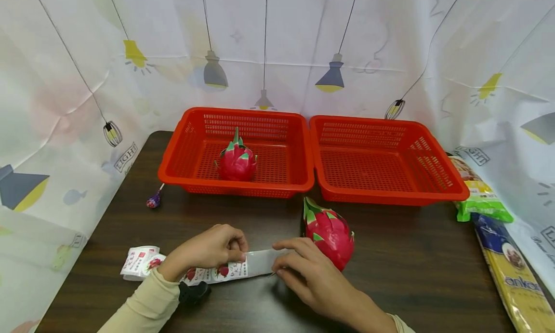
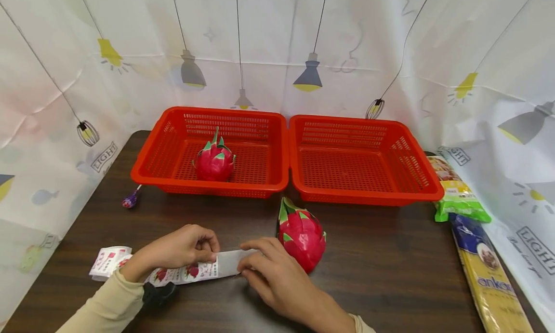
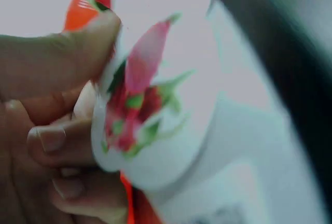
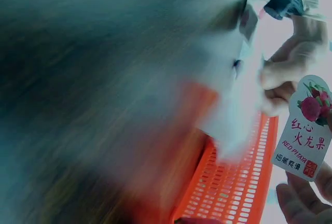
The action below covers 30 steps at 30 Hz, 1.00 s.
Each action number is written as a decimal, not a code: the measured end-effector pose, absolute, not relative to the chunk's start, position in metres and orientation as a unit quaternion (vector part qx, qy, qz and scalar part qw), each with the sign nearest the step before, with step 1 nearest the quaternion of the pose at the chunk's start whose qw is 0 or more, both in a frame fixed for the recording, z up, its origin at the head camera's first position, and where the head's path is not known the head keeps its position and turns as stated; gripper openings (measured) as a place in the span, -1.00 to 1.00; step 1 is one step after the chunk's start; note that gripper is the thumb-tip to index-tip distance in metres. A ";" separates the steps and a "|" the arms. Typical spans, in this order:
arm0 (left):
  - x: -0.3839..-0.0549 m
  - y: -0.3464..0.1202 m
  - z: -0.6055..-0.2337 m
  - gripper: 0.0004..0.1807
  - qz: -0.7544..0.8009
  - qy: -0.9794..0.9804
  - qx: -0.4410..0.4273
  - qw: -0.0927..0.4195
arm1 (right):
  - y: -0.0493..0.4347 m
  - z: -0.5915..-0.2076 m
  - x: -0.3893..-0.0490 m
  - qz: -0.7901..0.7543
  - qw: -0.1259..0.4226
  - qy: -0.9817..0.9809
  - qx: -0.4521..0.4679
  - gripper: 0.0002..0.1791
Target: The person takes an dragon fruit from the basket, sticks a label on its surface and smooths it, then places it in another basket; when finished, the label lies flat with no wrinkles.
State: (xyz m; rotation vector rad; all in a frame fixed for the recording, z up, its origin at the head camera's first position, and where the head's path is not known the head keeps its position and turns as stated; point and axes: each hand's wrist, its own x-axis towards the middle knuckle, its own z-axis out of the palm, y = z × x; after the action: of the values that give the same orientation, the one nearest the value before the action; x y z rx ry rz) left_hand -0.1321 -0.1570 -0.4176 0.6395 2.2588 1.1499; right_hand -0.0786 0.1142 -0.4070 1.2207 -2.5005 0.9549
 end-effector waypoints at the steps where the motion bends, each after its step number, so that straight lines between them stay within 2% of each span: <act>1: -0.132 -0.157 -0.420 -0.93 0.410 0.846 0.232 0.249 | 0.115 -0.407 -0.078 0.324 0.099 -0.845 0.413 -0.86; 4: -0.130 -0.155 -0.425 -0.87 0.352 0.887 0.221 0.203 | 0.119 -0.409 -0.077 0.326 0.105 -0.840 0.422 -0.81; 8: -0.128 -0.151 -0.433 -0.82 0.271 0.929 0.201 0.151 | 0.124 -0.411 -0.076 0.342 0.088 -0.835 0.421 -0.89; 12: -0.126 -0.148 -0.438 -0.79 0.214 0.951 0.182 0.126 | 0.128 -0.411 -0.075 0.369 0.068 -0.830 0.413 -0.90; 16: -0.123 -0.146 -0.439 -0.74 0.199 0.957 0.176 0.113 | 0.133 -0.412 -0.075 0.385 0.076 -0.819 0.419 -0.79; 20: -0.119 -0.142 -0.435 -0.73 0.206 0.955 0.194 0.093 | 0.136 -0.411 -0.075 0.405 0.075 -0.813 0.411 -0.70; 23: -0.116 -0.135 -0.426 -0.79 0.232 0.943 0.227 0.071 | 0.138 -0.409 -0.075 0.429 0.086 -0.804 0.403 -0.72; 26: -0.112 -0.128 -0.413 -0.85 0.301 0.908 0.279 0.081 | 0.137 -0.408 -0.075 0.444 0.120 -0.792 0.402 -0.74; 30: -0.106 -0.120 -0.396 -0.80 0.394 0.855 0.313 0.125 | 0.136 -0.408 -0.074 0.452 0.160 -0.780 0.401 -0.68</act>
State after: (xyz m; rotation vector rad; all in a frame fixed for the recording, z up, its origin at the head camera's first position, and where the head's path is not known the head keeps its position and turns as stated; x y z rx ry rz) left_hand -0.1060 -0.1195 -0.3964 0.9111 2.4930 1.1471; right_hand -0.0739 0.1359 -0.4082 1.1465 -2.2297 1.2922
